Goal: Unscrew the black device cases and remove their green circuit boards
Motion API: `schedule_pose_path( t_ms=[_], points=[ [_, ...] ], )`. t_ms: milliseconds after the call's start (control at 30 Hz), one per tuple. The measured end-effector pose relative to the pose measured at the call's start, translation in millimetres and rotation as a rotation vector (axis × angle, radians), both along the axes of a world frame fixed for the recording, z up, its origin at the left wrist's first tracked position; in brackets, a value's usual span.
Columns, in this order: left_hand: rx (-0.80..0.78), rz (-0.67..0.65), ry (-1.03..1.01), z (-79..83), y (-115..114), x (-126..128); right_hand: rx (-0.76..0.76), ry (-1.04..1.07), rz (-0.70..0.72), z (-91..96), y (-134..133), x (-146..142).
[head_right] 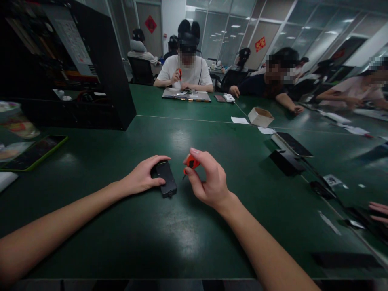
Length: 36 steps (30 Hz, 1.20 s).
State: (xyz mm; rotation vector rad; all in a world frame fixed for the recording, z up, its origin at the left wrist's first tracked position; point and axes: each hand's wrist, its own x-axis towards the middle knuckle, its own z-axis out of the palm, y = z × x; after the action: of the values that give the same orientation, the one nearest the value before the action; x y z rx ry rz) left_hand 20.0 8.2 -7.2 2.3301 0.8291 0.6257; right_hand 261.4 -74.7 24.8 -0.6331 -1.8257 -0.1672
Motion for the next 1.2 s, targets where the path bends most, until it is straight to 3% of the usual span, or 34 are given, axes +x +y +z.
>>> schedule_pose_path(
  t_ms=[267,467,700,1033,1200],
  points=[
    [0.000,-0.041,-0.073,6.3,-1.9,1.5,0.047,0.221,-0.036,8.0,-0.7,-6.7],
    [-0.130,-0.115,-0.036,8.5,-10.2,3.8,0.067,0.234,-0.113,12.6,2.4,-0.8],
    [-0.007,-0.307,-0.043,12.0,-16.4,4.0,0.049,0.211,-0.105,14.1,-1.9,-4.1],
    [-0.022,-0.312,-0.005,14.5,-20.4,5.3,0.016,0.125,-0.025,7.9,-3.6,-2.4],
    [0.007,-0.243,0.069,13.0,-20.3,4.4,0.031,0.113,-0.003,8.3,-3.4,-0.3]
  ],
)
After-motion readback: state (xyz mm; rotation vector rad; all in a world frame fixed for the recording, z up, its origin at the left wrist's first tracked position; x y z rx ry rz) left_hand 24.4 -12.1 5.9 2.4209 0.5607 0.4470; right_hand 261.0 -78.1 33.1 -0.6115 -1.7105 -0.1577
